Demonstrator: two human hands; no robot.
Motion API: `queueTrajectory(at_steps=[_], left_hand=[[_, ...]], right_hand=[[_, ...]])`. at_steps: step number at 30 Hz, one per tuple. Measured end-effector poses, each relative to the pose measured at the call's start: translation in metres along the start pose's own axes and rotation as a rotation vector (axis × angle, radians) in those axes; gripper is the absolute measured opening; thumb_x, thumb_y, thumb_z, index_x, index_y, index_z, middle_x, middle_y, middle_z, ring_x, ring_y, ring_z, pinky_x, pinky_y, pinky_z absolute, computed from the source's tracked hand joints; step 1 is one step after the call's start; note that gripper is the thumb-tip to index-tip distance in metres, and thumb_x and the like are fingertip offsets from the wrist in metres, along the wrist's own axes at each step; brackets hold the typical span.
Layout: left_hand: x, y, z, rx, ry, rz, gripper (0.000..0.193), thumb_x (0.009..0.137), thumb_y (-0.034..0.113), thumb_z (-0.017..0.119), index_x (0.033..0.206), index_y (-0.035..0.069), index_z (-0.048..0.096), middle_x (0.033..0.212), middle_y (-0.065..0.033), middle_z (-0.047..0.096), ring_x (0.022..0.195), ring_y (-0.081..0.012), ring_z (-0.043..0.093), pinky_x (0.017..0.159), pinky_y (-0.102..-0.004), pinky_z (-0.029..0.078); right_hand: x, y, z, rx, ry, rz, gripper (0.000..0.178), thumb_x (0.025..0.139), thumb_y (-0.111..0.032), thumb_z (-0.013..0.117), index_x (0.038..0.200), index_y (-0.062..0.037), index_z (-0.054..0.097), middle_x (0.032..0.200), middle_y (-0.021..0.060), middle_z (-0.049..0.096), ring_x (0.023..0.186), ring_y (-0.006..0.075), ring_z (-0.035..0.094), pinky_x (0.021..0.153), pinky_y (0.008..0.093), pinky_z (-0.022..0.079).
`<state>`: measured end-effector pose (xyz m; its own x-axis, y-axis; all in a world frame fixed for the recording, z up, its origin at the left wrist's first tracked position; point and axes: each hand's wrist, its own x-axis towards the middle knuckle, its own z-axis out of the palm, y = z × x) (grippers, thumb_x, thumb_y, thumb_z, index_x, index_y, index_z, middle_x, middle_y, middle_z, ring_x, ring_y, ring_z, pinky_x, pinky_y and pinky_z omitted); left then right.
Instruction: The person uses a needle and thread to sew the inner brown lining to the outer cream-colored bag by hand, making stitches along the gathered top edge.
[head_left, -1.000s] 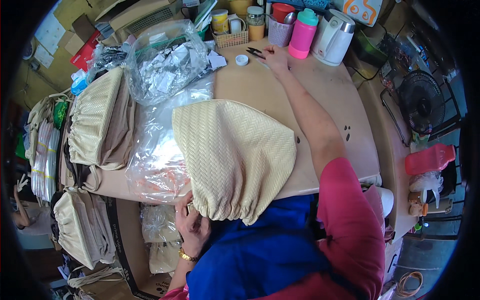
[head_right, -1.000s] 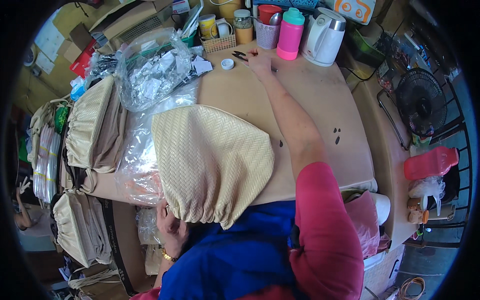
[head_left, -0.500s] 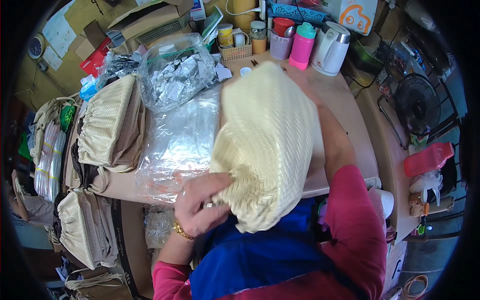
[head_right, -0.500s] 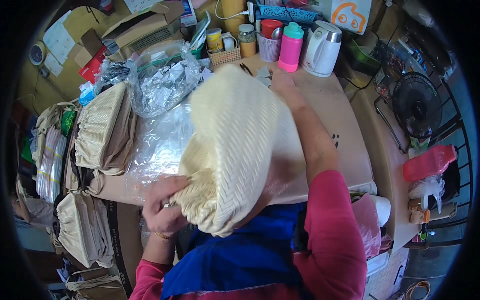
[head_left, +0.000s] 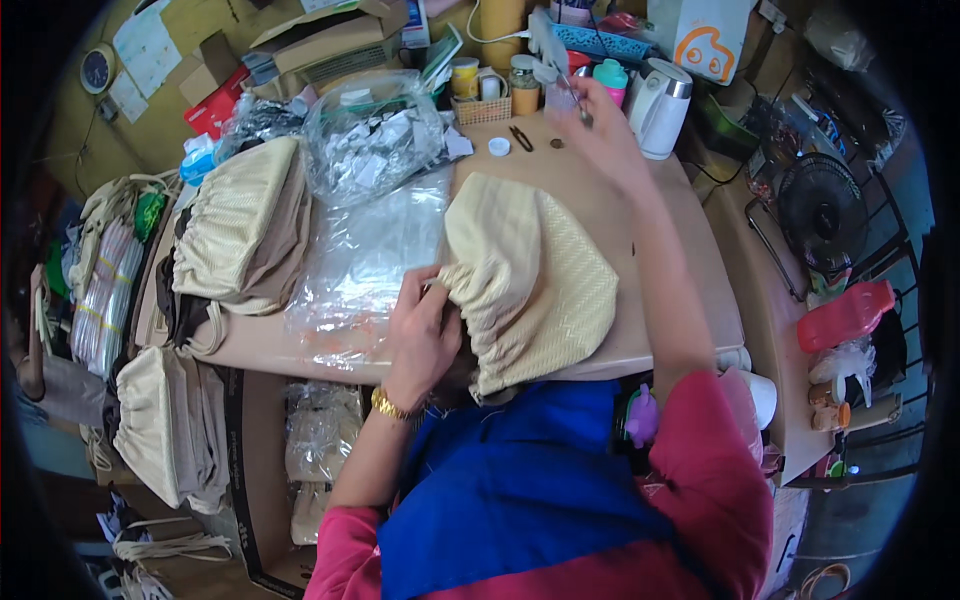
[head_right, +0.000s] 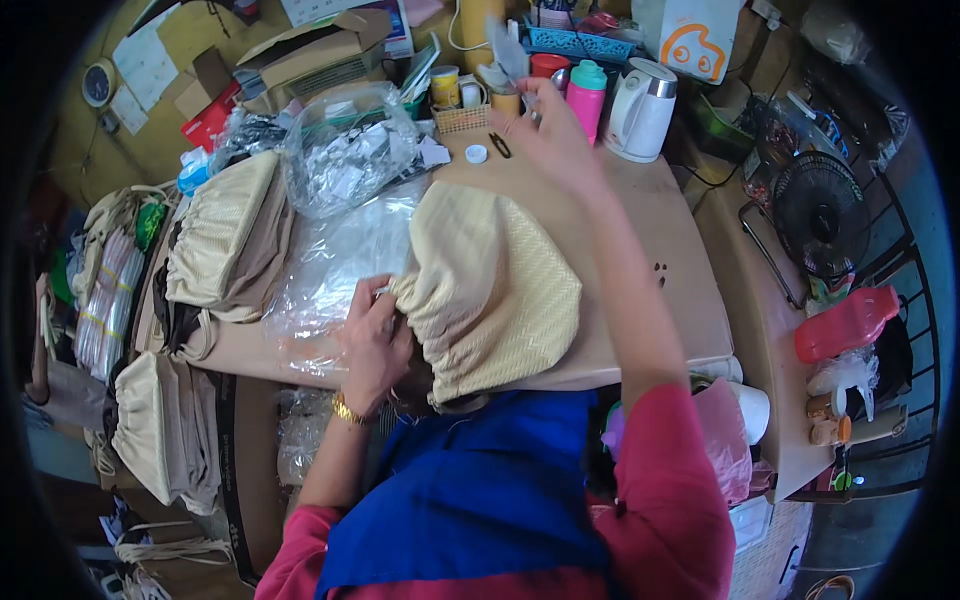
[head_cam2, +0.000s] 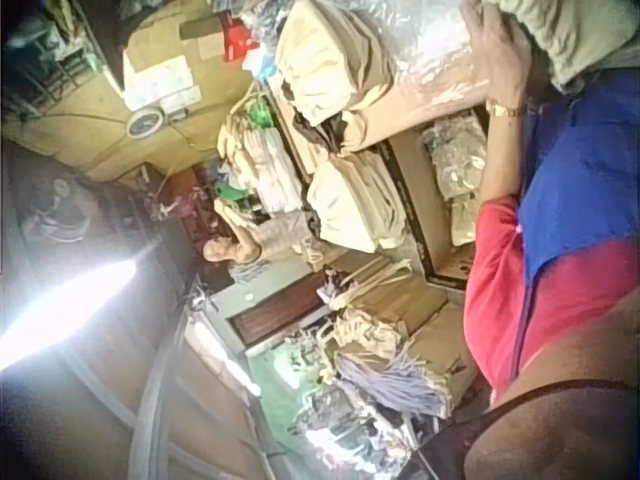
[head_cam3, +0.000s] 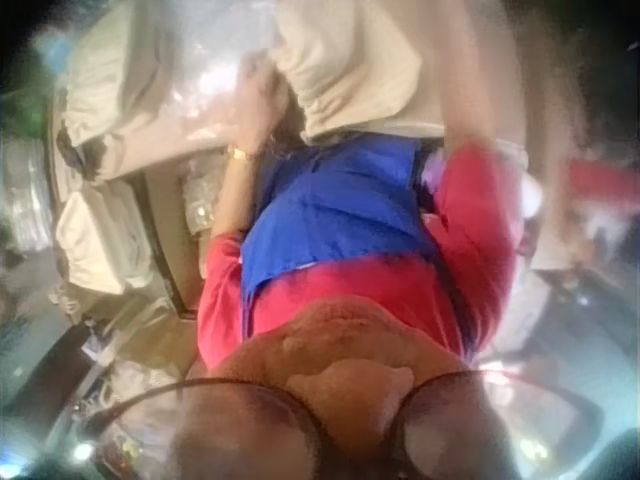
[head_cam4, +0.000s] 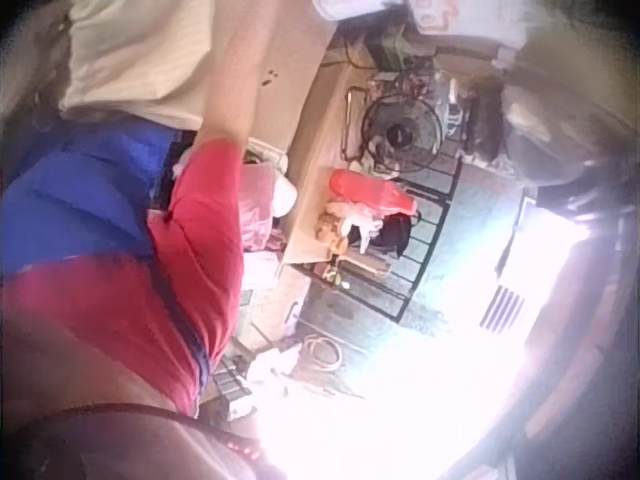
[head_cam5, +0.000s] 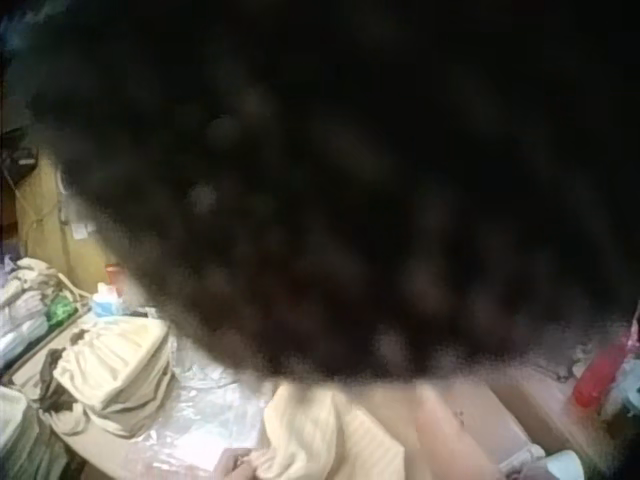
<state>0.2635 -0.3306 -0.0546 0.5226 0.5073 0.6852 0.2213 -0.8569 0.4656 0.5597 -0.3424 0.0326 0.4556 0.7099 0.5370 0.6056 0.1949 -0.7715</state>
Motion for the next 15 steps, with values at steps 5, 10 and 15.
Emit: queueTrajectory(at_steps=[5,10,15], left_hand=[[0.033,0.007,0.02,-0.173,-0.053,0.002,0.026,0.073,-0.007,0.064,0.099,-0.002,0.065,0.103,-0.0171,0.063,0.085,-0.0345,0.064,0.073,-0.0381,0.052],[-0.004,-0.003,0.014,-0.267,-0.251,0.004,0.012,0.075,-0.005,0.063,0.087,-0.004,0.062,0.099,-0.0203,0.061,0.082,-0.0369,0.063,0.07,-0.0413,0.051],[-0.084,-0.024,0.029,-0.385,-0.051,-0.196,0.017,0.076,-0.006,0.065,0.092,-0.003,0.069,0.105,-0.0148,0.065,0.074,-0.0222,0.061,0.062,-0.0302,0.047]], right_hand=[[-0.087,-0.021,0.031,0.076,0.126,0.055,0.03,0.095,-0.028,0.063,0.104,0.0001,0.066,0.076,0.0044,0.061,0.07,0.012,0.053,0.066,0.0298,0.043],[-0.017,0.072,0.0,-0.177,-0.078,0.204,0.021,0.094,-0.021,0.062,0.093,-0.0006,0.068,0.071,0.0039,0.061,0.066,0.0109,0.054,0.064,0.0299,0.044],[-0.05,0.03,0.003,0.04,-0.09,0.288,0.016,0.095,-0.017,0.061,0.095,-0.0023,0.069,0.075,0.003,0.064,0.066,0.0085,0.054,0.064,0.0254,0.045]])
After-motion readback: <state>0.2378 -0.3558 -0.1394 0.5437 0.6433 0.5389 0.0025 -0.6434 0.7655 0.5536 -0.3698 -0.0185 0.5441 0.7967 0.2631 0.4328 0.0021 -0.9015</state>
